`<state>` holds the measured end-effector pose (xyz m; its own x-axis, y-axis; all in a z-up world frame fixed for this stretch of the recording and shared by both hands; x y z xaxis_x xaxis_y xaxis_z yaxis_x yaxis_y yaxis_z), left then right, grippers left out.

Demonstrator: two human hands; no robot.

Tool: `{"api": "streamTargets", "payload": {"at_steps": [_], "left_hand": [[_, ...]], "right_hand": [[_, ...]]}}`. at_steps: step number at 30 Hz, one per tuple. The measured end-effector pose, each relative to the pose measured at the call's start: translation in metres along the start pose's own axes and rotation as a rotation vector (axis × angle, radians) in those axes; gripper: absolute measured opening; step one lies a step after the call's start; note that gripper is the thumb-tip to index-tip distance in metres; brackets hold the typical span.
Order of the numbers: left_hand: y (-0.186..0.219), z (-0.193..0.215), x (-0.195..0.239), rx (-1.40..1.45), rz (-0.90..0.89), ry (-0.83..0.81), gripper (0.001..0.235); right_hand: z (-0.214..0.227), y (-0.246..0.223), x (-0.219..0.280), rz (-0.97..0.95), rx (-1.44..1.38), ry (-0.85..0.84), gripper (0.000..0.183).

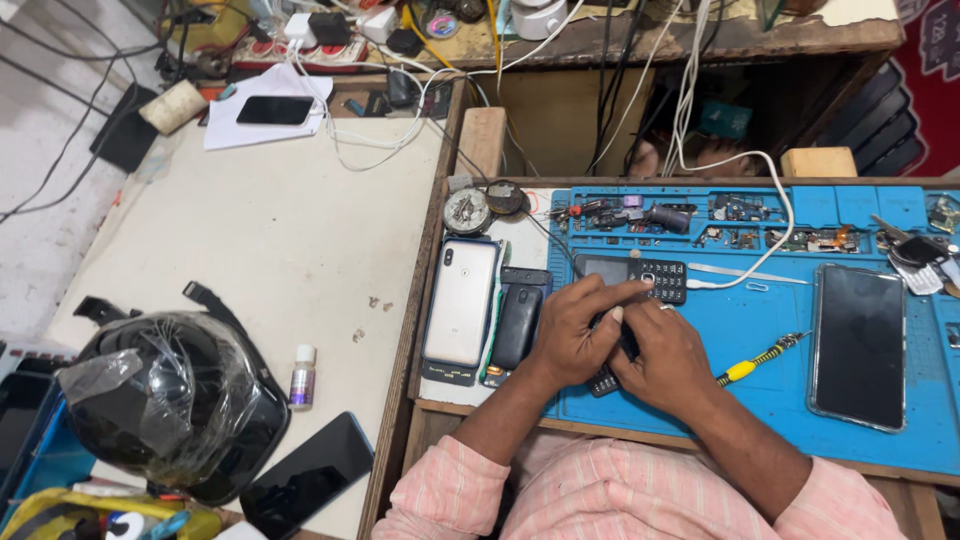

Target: The person disassembles a black feature phone, removes the battery, and uses a small tool to manipulate internal components. They then reassemble the phone, insert the battery, and connect a charging cable to test the device.

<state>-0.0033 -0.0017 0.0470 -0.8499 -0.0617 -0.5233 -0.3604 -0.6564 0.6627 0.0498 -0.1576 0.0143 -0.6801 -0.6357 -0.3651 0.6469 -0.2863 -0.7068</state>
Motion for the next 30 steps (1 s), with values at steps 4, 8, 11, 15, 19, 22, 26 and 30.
{"api": "streamTargets", "payload": {"at_steps": [4,8,11,15,19,22,26,30], "left_hand": [[0.002,0.002,-0.002,0.05,-0.016,0.012,0.036],[0.001,0.001,-0.002,0.091,-0.068,0.047,0.036],[0.0,0.002,-0.001,0.012,0.042,-0.017,0.04],[0.001,0.002,-0.002,0.002,0.041,0.03,0.039],[-0.002,0.003,0.0,0.091,-0.005,0.138,0.036],[-0.009,0.002,0.001,0.151,0.092,0.148,0.038],[-0.019,-0.003,-0.001,0.275,0.154,0.254,0.037],[-0.024,-0.004,-0.002,0.27,0.151,0.289,0.036]], "right_hand": [[0.004,-0.007,-0.004,-0.026,-0.043,0.025,0.027],[0.009,-0.01,-0.005,0.018,-0.249,0.12,0.038],[0.009,-0.011,-0.011,-0.059,-0.232,0.083,0.036],[0.014,-0.015,-0.021,-0.097,-0.24,0.04,0.031],[0.017,-0.025,-0.037,0.045,-0.164,0.045,0.033],[0.022,-0.025,-0.053,0.068,-0.167,-0.016,0.03],[0.022,-0.022,-0.066,0.151,-0.223,0.038,0.022],[0.02,-0.019,-0.065,0.233,-0.224,0.084,0.017]]}}
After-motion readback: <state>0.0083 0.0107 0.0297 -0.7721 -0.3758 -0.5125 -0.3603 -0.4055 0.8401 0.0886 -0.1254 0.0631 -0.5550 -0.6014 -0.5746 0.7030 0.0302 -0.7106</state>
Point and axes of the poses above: each hand's wrist, its own x-axis away from the middle knuckle, its own z-axis out of the back of the hand, y = z × x, the point moved 1 cm from there along -x, towards the middle knuckle, and after that the axes turned 13 degrees about -x, right-handed, at the moved point
